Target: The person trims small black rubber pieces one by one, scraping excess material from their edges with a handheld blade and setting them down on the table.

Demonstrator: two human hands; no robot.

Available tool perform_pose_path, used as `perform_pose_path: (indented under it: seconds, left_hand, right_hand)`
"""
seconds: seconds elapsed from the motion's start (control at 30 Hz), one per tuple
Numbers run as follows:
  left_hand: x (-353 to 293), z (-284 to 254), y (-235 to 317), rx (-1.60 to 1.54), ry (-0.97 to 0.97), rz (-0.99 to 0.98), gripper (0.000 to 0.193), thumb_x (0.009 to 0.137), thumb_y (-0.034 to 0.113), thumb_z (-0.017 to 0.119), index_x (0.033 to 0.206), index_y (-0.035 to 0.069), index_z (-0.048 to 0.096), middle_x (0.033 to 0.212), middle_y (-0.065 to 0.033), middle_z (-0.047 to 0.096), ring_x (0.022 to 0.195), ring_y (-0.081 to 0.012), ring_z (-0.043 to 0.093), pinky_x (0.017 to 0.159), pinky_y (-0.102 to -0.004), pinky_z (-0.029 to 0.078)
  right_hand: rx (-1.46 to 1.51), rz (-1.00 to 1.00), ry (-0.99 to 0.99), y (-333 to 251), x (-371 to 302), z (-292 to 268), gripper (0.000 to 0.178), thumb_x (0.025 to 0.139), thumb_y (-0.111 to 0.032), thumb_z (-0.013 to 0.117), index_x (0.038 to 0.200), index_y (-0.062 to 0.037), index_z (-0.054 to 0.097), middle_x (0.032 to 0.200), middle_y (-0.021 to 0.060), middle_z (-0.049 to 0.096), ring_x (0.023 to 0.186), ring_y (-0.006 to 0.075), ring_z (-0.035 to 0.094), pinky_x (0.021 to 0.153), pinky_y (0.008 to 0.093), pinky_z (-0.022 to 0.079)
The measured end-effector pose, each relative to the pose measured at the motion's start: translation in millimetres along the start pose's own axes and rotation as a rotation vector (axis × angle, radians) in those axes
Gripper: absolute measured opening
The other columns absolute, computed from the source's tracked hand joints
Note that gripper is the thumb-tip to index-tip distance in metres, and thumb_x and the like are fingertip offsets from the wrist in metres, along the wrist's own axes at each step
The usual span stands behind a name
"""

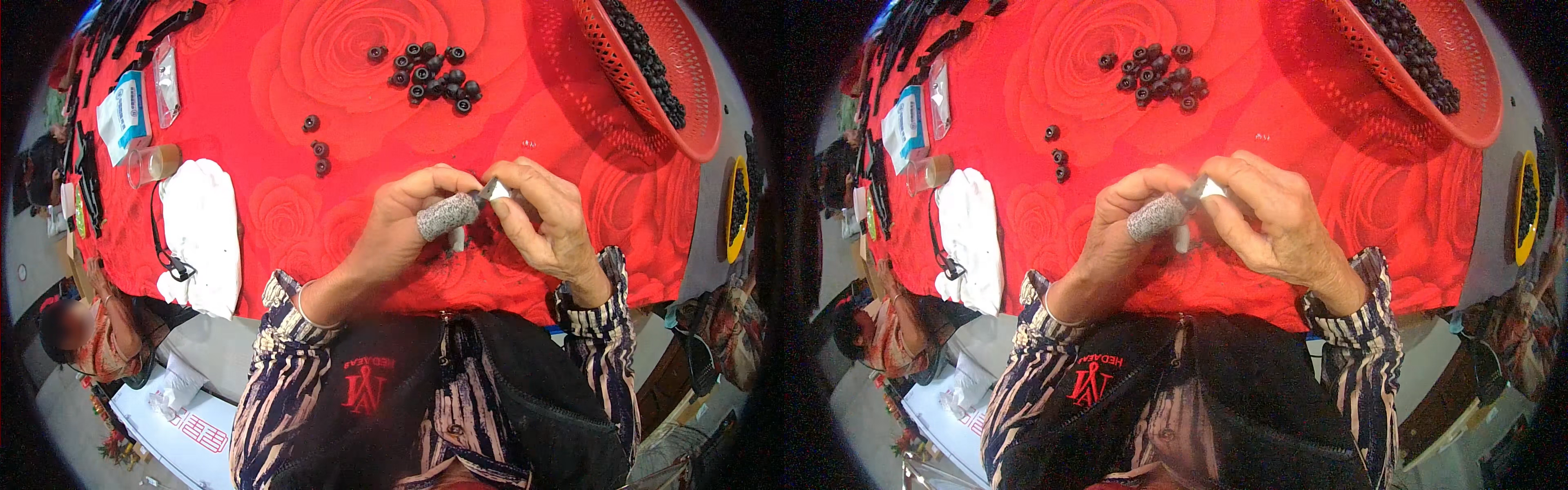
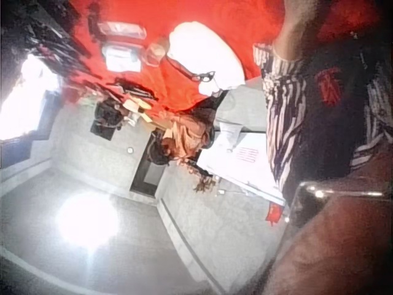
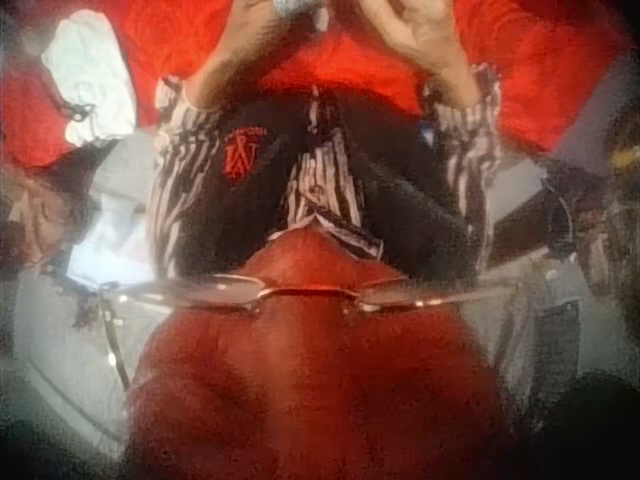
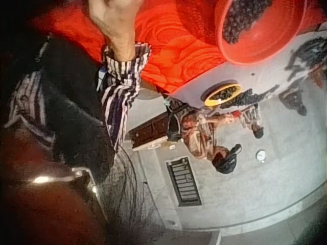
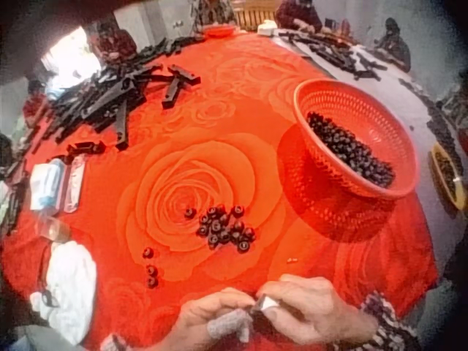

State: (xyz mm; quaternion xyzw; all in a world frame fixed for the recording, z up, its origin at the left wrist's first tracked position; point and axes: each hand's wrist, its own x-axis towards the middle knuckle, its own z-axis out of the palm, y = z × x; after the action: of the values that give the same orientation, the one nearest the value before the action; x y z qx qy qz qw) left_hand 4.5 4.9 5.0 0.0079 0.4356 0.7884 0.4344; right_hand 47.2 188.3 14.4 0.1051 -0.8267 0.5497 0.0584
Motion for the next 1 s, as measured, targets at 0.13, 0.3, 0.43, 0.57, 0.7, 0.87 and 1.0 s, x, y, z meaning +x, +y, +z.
perform_pose_path:
  seconds: [0.13, 0.3, 0.43, 0.57, 0.7, 0.87, 1.0]
  left_hand:
    - [0.2, -0.6, -2.0, 0.018, 0.003, 0.011, 0.017, 0.088, 0.012, 0.058, 0.101, 0.001, 0.059, 0.081, 0.0001, 0.057, 0.064, -0.0057, 0.054, 0.054, -0.0192, 0.045]
    - [-1.2, 2.7, -4.7, -0.076, 0.052, -0.07, 0.018, 0.087, 0.013, 0.059, 0.101, 0.002, 0.059, 0.081, -0.0004, 0.058, 0.063, -0.0067, 0.055, 0.053, -0.0196, 0.045]
    - [-1.8, -2.5, -8.7, -0.098, 0.047, -0.101, 0.018, 0.087, 0.013, 0.059, 0.101, 0.002, 0.059, 0.081, -0.0016, 0.059, 0.063, -0.0077, 0.056, 0.053, -0.0207, 0.046]
    - [6.1, -9.7, -7.3, -0.187, 0.005, -0.071, 0.018, 0.087, 0.012, 0.059, 0.102, 0.002, 0.059, 0.082, -0.004, 0.061, 0.063, -0.0094, 0.057, 0.053, -0.0241, 0.048]
    - [7.2, -9.9, -4.7, -0.231, 0.059, 0.046, 0.018, 0.087, 0.012, 0.058, 0.101, 0.0, 0.06, 0.082, -0.0062, 0.063, 0.064, -0.0107, 0.059, 0.051, -0.0253, 0.049]
    - [3.5, -5.5, -10.1, -0.215, 0.024, -0.033, 0.016, 0.086, 0.011, 0.059, 0.098, 0.0, 0.061, 0.083, -0.0069, 0.063, 0.064, -0.0105, 0.059, 0.052, -0.023, 0.048]
    - [2.1, -8.6, -16.4, -0.23, -0.066, -0.021, 0.016, 0.086, 0.012, 0.06, 0.097, 0.0, 0.061, 0.083, -0.0083, 0.063, 0.063, -0.0121, 0.059, 0.053, -0.023, 0.049]
  right_hand:
    - [-0.006, 0.002, -0.016, -0.7, 0.3, -0.8, 0.02, 0.076, 0.005, 0.056, 0.095, 0.0051, 0.055, 0.071, 0.0136, 0.052, 0.059, 0.025, 0.053, 0.052, 0.0318, 0.041]
    - [0.003, -0.017, -0.049, 2.7, 0.3, -4.0, 0.021, 0.074, 0.005, 0.056, 0.095, 0.0048, 0.055, 0.07, 0.0133, 0.052, 0.058, 0.0255, 0.053, 0.052, 0.0322, 0.042]
    - [0.025, -0.075, -0.08, 8.0, 1.1, -3.5, 0.02, 0.074, 0.003, 0.056, 0.094, 0.0048, 0.056, 0.069, 0.0115, 0.052, 0.057, 0.0227, 0.053, 0.051, 0.0312, 0.041]
    - [0.035, -0.128, -0.17, 10.8, 1.1, -7.7, 0.018, 0.073, 0.002, 0.057, 0.091, 0.0049, 0.056, 0.066, 0.0103, 0.052, 0.055, 0.0215, 0.052, 0.048, 0.0316, 0.039]
    - [0.09, -0.168, -0.171, 9.5, -1.2, -3.0, 0.023, 0.069, 0.0, 0.061, 0.091, 0.005, 0.058, 0.068, 0.0109, 0.055, 0.056, 0.0207, 0.053, 0.048, 0.0319, 0.04]
    - [-0.073, -0.263, 0.06, 2.8, 0.0, 0.8, 0.04, 0.061, 0.001, 0.072, 0.098, 0.004, 0.058, 0.079, 0.0133, 0.058, 0.064, 0.022, 0.055, 0.052, 0.0296, 0.043]
    - [-0.227, -0.36, 0.124, 3.9, -4.7, 12.1, 0.042, 0.058, 0.001, 0.07, 0.098, 0.002, 0.059, 0.075, 0.0116, 0.056, 0.059, 0.0247, 0.056, 0.05, 0.0324, 0.046]
